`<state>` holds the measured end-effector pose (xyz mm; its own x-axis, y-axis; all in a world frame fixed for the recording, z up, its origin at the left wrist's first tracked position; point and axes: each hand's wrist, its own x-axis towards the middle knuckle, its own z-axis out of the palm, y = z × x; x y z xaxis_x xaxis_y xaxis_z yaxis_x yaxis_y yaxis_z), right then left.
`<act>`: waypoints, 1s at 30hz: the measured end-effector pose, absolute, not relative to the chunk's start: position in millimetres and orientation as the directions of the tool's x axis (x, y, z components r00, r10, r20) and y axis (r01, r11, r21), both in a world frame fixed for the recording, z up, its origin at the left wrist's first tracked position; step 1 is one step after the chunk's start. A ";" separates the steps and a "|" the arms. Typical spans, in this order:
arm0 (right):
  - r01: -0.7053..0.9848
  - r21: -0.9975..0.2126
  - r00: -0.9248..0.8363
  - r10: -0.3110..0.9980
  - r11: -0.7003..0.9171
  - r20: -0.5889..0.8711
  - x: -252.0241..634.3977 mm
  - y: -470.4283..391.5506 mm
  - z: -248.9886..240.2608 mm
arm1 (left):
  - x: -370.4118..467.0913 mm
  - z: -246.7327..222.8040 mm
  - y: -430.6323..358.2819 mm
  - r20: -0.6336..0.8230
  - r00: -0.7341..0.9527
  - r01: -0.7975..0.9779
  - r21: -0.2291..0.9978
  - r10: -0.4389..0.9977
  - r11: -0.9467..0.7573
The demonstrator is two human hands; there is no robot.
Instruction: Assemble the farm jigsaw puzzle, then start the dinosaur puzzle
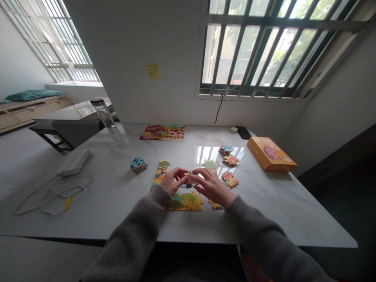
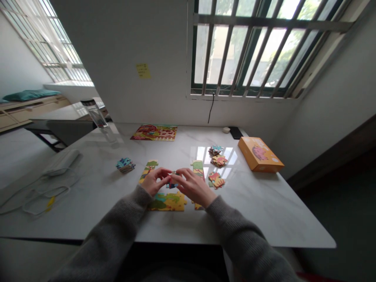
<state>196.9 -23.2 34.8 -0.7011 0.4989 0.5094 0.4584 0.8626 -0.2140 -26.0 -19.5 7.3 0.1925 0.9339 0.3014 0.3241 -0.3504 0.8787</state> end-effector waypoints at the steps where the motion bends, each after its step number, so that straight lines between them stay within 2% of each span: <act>1: 0.459 -0.234 -0.680 0.509 0.857 0.528 197.1 -22.0 31.7 | -26.3 7.8 -19.1 0.293 0.185 0.316 0.886 0.938 -0.339; 3: 0.455 -0.317 -0.615 0.551 0.832 0.564 198.7 -20.0 24.0 | -26.7 9.1 -18.7 0.285 0.174 0.303 0.895 0.943 -0.327; 5: 0.431 -0.449 -0.533 0.623 0.782 0.573 200.6 -18.2 16.8 | -26.8 9.9 -18.7 0.294 0.154 0.297 0.897 0.943 -0.328; 8: 0.365 -0.658 -0.434 0.745 0.659 0.506 201.3 -15.8 10.9 | -26.7 9.0 -18.6 0.292 0.136 0.286 0.903 0.947 -0.320; 11: 0.289 -0.779 -0.372 0.815 0.557 0.444 199.1 -13.4 10.4 | -26.0 5.7 -18.5 0.259 0.196 0.272 0.912 0.946 -0.306; 13: 0.264 -0.811 -0.332 0.838 0.522 0.432 197.2 -11.5 10.5 | -25.5 3.9 -19.2 0.274 0.202 0.297 0.898 0.940 -0.326; 16: 0.306 -0.808 -0.317 0.854 0.503 0.412 195.7 -8.4 9.4 | -24.8 4.3 -22.4 0.389 0.183 0.411 0.804 0.903 -0.430; 19: 0.352 -0.786 -0.336 0.853 0.507 0.400 195.5 -5.9 7.3 | -24.4 7.6 -26.2 0.481 0.344 0.483 0.646 0.806 -0.591; 23: 0.331 -0.806 -0.328 0.861 0.491 0.389 195.3 -5.0 5.8 | -24.5 7.7 -26.7 0.469 0.517 0.479 0.535 0.716 -0.696; 30: 0.239 -0.894 -0.342 0.894 0.379 0.288 194.1 -6.1 3.5 | -28.5 -2.8 -21.4 0.458 0.540 0.572 0.416 0.706 -0.707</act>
<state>194.1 -6.1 3.5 -0.3422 0.8944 0.2881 0.2394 0.3795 -0.8937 -28.5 -21.4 -2.8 0.5403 0.7060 0.4578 0.5717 -0.7072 0.4160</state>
